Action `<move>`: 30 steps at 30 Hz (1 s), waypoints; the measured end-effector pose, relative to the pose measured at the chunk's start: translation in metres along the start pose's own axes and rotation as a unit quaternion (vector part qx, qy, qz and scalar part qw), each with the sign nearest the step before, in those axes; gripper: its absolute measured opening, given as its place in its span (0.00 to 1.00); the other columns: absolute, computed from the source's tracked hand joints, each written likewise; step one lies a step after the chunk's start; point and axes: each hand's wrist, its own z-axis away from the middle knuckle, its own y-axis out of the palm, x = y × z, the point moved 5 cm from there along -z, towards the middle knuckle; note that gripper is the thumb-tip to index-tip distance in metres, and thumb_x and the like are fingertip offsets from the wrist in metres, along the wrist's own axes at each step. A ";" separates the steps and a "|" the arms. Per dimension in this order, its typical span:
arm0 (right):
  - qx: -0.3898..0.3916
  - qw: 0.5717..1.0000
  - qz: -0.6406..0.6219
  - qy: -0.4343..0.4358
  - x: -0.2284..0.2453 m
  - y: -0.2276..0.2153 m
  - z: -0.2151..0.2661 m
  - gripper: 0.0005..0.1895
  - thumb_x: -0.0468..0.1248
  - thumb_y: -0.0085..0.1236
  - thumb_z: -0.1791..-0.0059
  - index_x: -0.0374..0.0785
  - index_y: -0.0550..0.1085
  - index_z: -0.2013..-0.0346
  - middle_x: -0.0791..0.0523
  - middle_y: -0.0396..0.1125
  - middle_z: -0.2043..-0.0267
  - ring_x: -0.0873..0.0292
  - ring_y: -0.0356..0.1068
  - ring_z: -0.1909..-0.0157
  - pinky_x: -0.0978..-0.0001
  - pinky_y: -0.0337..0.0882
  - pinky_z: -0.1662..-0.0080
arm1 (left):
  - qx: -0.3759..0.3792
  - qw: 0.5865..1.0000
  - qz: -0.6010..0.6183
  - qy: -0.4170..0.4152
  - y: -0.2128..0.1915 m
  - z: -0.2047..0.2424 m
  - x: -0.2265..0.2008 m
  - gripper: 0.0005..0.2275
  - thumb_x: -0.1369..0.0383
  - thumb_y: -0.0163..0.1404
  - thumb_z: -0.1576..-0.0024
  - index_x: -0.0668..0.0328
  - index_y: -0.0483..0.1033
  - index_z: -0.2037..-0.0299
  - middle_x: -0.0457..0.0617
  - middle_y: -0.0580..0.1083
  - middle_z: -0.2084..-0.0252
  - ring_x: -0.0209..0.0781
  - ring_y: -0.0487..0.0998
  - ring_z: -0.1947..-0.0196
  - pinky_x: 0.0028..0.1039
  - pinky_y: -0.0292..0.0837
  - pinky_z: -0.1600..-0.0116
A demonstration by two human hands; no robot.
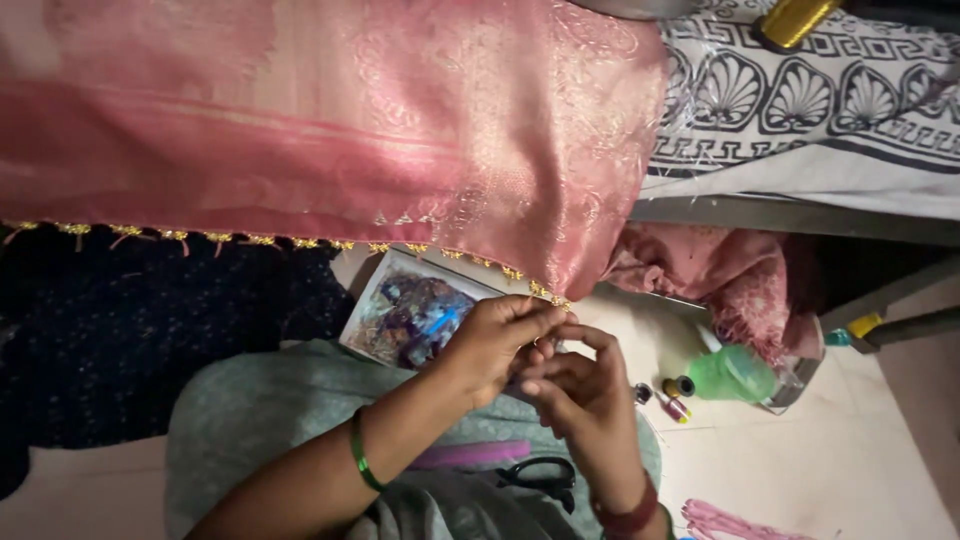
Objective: Tying decorative knots and fringe along the edge of a pink fabric sari.
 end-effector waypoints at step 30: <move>0.107 0.825 0.505 -0.231 0.110 0.010 0.006 0.18 0.38 0.70 0.61 0.42 0.80 0.57 0.57 0.72 0.69 0.56 0.68 0.70 0.63 0.69 0.66 | -0.036 0.961 -0.264 0.074 -0.012 0.022 -0.063 0.08 0.68 0.57 0.41 0.66 0.82 0.61 0.40 0.74 0.77 0.25 0.70 0.80 0.18 0.64 0.75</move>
